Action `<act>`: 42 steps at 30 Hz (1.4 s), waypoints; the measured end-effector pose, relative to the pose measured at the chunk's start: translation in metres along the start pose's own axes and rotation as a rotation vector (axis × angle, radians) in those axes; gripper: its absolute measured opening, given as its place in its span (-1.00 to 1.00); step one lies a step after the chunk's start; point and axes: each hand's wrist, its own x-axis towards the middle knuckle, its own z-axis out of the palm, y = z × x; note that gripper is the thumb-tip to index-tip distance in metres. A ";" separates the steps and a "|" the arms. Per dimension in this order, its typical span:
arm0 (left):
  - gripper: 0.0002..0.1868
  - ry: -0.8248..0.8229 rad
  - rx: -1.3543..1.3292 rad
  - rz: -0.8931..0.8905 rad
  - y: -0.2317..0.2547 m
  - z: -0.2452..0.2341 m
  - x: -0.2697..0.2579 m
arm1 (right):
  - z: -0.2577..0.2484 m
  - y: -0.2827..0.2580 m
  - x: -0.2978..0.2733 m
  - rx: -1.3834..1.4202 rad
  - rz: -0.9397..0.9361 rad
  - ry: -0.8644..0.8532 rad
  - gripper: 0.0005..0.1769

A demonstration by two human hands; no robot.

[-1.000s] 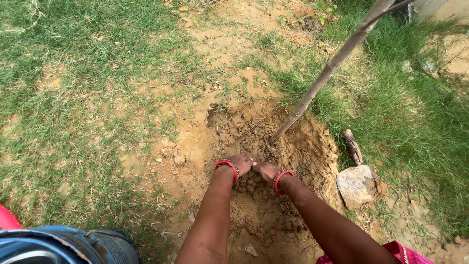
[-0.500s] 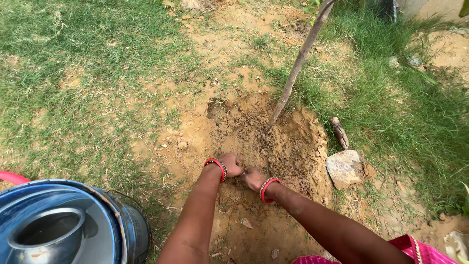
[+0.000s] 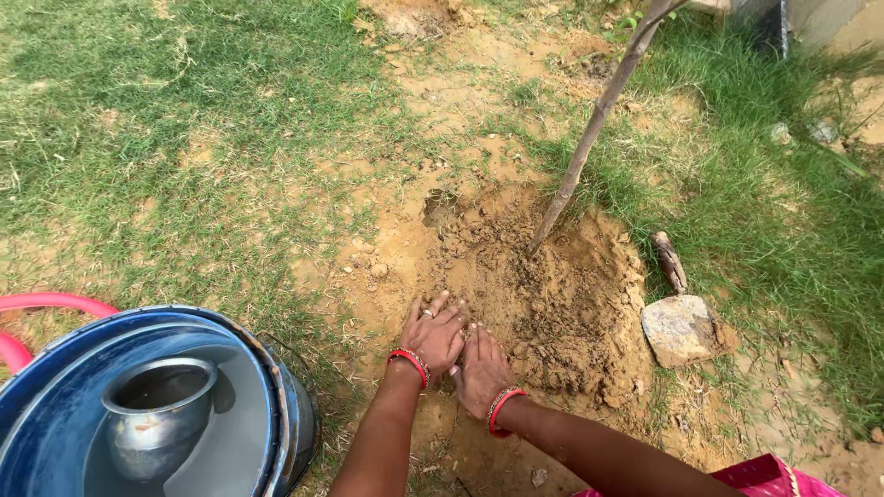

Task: The person pours water from a metal cup onto various plants and then uses a trowel and their hands to pack soil into a hole around a small tree sapling.

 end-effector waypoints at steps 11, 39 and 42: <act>-0.35 0.531 -0.210 -0.557 0.010 0.048 -0.018 | -0.006 0.050 0.029 0.347 -0.204 -0.138 -0.04; -0.34 0.441 -0.066 -0.657 0.009 0.058 -0.011 | -0.006 0.027 0.089 0.614 -0.209 -0.377 0.15; -0.30 0.248 -0.082 -0.711 0.006 0.048 -0.003 | -0.020 0.014 0.087 0.423 -0.223 -0.408 0.18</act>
